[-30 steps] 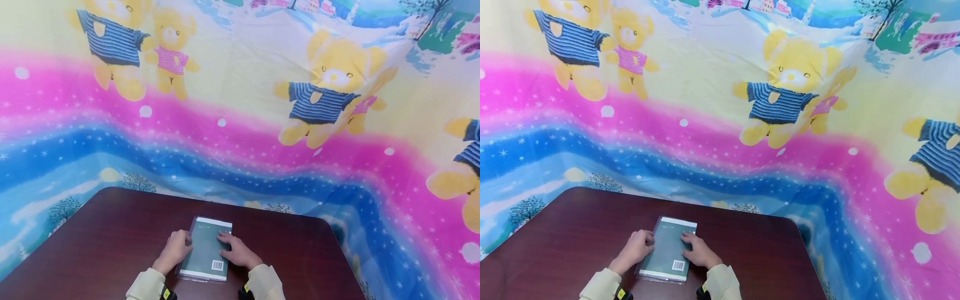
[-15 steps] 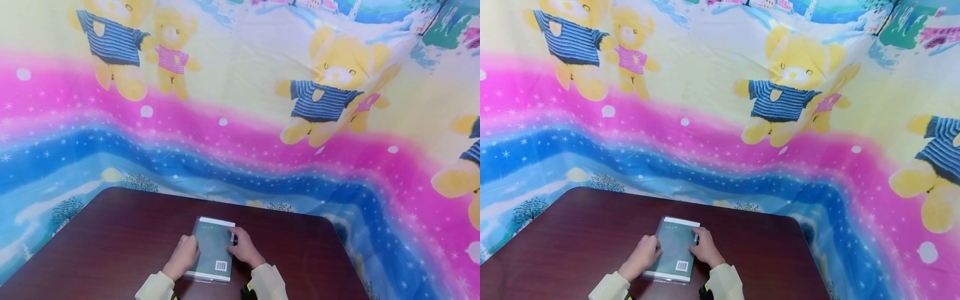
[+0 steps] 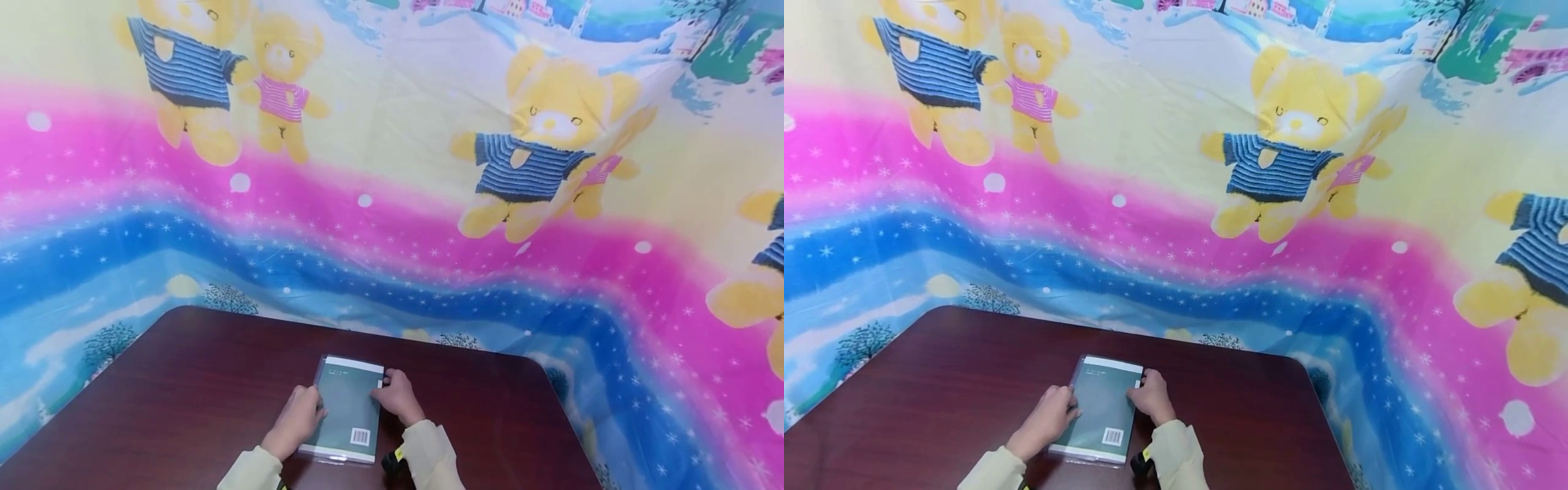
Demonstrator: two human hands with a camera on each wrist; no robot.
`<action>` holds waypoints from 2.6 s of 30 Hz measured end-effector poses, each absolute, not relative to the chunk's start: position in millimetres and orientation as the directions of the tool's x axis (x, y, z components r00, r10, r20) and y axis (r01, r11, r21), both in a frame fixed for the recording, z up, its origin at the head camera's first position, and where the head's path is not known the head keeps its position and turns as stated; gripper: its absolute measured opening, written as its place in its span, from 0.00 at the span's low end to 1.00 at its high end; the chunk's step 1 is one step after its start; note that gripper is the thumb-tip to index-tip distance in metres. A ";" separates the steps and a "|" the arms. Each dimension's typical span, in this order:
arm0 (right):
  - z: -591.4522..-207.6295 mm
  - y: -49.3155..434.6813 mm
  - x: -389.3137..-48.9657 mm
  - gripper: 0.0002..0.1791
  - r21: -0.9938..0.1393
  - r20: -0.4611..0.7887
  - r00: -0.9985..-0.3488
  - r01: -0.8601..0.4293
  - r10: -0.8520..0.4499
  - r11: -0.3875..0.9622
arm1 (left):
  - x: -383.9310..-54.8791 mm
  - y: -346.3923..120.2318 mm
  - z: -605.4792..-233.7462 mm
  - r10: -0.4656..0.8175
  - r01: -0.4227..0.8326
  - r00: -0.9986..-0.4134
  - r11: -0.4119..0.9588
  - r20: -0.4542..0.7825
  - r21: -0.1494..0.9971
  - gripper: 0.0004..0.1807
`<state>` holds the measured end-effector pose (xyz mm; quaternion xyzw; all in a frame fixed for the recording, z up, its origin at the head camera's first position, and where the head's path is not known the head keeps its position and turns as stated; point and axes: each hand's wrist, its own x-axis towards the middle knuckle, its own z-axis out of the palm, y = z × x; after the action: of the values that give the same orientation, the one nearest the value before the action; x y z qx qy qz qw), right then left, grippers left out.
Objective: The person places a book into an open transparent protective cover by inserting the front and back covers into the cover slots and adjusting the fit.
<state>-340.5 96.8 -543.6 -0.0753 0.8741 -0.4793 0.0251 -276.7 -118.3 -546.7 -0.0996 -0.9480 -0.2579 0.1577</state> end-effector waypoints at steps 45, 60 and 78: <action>-538.3 112.3 -357.8 0.22 -0.989 0.058 -0.948 -0.012 -0.312 -0.148 | -271.9 -104.2 -521.6 0.025 0.173 -0.971 0.759 0.238 0.628 0.06; -499.5 120.7 -358.9 0.20 -0.985 0.113 -0.961 -0.076 -0.252 -0.155 | -254.2 -62.4 -460.5 0.145 0.381 -0.890 0.760 0.433 0.527 0.12; -476.5 120.2 -347.5 0.20 -0.987 0.140 -0.970 -0.120 -0.199 -0.111 | -240.8 -0.5 -445.6 0.110 0.268 -0.852 0.932 0.512 0.246 0.26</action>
<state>-347.5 120.2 -476.5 -0.1194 0.6663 -0.7355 0.0269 -240.8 -0.5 -445.6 -0.0995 -0.9496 -0.1558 0.2531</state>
